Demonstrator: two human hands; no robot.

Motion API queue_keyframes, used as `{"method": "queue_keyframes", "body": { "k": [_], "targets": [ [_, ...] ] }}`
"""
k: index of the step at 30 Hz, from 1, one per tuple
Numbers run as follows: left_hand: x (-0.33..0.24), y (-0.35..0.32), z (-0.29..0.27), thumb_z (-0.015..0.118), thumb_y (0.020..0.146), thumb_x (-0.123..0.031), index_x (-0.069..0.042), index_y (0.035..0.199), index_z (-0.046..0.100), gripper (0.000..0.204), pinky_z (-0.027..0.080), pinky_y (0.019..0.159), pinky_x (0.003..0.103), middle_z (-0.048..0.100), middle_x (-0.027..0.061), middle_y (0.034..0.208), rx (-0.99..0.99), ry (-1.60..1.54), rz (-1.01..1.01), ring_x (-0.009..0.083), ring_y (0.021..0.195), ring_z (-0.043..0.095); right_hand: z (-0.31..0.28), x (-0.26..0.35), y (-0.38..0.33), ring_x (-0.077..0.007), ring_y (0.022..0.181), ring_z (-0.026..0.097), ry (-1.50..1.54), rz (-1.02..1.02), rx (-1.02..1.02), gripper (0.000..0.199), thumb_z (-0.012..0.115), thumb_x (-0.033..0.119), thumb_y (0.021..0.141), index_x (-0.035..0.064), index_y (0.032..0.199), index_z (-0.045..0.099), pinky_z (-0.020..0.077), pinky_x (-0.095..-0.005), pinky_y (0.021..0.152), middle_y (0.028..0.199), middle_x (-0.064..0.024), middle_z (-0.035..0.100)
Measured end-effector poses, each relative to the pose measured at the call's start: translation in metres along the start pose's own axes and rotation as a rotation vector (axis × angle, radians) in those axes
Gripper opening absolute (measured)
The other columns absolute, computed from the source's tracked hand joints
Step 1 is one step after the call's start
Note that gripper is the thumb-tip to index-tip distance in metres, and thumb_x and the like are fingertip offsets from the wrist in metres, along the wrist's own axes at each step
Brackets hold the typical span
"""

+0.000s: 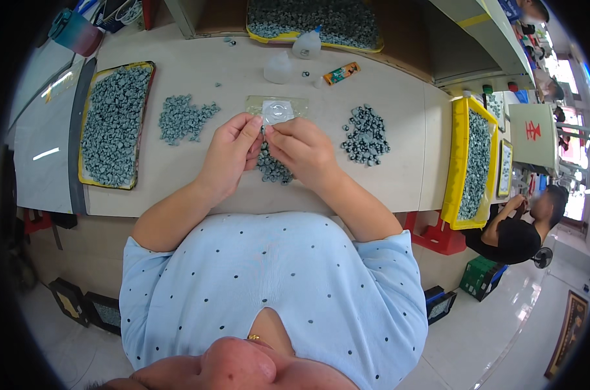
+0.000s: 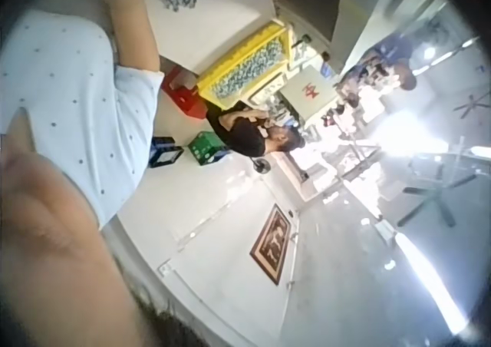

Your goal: The person sets aside a water bottle, dispenses glue from a squeeze bottle onto a clear sheet, and inserts small black components into plastic pieces by hand.

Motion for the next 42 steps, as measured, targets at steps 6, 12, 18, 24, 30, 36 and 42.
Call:
{"method": "queue_keyframes", "body": {
  "k": [6,12,18,24,30,36,42],
  "targets": [
    [0.004,0.001,0.002,0.053,0.092,-0.027,-0.005,0.078,0.053,0.026,0.027,0.042,0.02,0.043,-0.0044,0.06,0.04,0.344,0.006,0.0028,0.049,0.034,-0.032,-0.061,0.001,-0.0255,0.074,0.062,-0.093,0.442,0.235,0.014,0.064,0.003,0.077,0.0006,0.091,0.067,0.049,-0.0308,0.065,0.087,-0.012,0.065],
    [0.016,0.0,0.01,0.053,0.092,-0.029,-0.006,0.079,0.054,0.026,0.024,0.041,0.018,0.041,-0.0056,0.061,0.105,0.481,-0.052,0.0022,0.048,0.03,-0.07,-0.11,-0.047,-0.0277,0.077,0.062,-0.447,0.752,0.386,0.016,0.064,0.003,0.076,-0.0006,0.092,0.065,0.0498,-0.0315,0.069,0.089,-0.0152,0.063],
    [0.011,-0.005,0.013,0.049,0.094,-0.023,-0.001,0.088,0.059,0.024,0.023,0.042,0.019,0.039,-0.0061,0.063,0.134,0.201,-0.127,0.0021,0.051,0.029,-0.058,-0.114,-0.064,-0.0267,0.075,0.062,-0.388,0.776,0.436,0.016,0.061,-0.001,0.074,-0.0022,0.09,0.063,0.0504,-0.0318,0.068,0.084,-0.0167,0.061],
    [0.01,-0.008,0.019,0.046,0.094,-0.015,0.0,0.1,0.059,0.021,0.027,0.045,0.019,0.044,-0.0029,0.073,0.147,-0.018,-0.128,0.0025,0.056,0.033,-0.055,-0.109,-0.058,-0.0245,0.072,0.061,-0.459,0.745,0.43,0.018,0.059,-0.002,0.071,-0.0018,0.089,0.061,0.0498,-0.031,0.067,0.082,-0.015,0.061],
    [0.008,-0.01,0.015,0.047,0.093,-0.011,-0.001,0.104,0.056,0.018,0.03,0.048,0.017,0.05,0.0002,0.081,0.162,0.005,-0.128,0.0028,0.058,0.035,-0.04,-0.077,-0.031,-0.0163,0.07,0.059,-0.093,0.786,0.341,0.017,0.061,-0.002,0.071,0.0,0.087,0.061,0.0481,-0.0261,0.064,0.078,-0.0095,0.06],
    [0.018,-0.008,0.017,0.05,0.092,-0.011,-0.002,0.104,0.054,0.015,0.031,0.049,0.017,0.054,0.0019,0.085,0.197,0.004,-0.146,0.0026,0.059,0.036,-0.022,-0.044,-0.014,-0.0131,0.069,0.06,0.048,0.642,0.312,0.019,0.064,-0.001,0.07,0.0026,0.089,0.063,0.0478,-0.0242,0.063,0.076,-0.0064,0.061],
    [0.019,-0.008,0.023,0.051,0.092,-0.012,-0.002,0.103,0.054,0.015,0.031,0.048,0.018,0.056,0.0026,0.085,0.226,0.032,-0.153,0.0028,0.058,0.037,-0.019,-0.037,-0.016,-0.013,0.068,0.061,0.096,0.626,0.29,0.016,0.065,0.0,0.072,0.0018,0.088,0.063,0.0486,-0.0246,0.064,0.078,-0.0065,0.063]
  ]
}}
Point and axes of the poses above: each hand's wrist, its own y-axis towards the middle knuckle, its own z-axis out of the palm, x = y × z, the point moved 10 cm from there along y, towards the middle knuckle
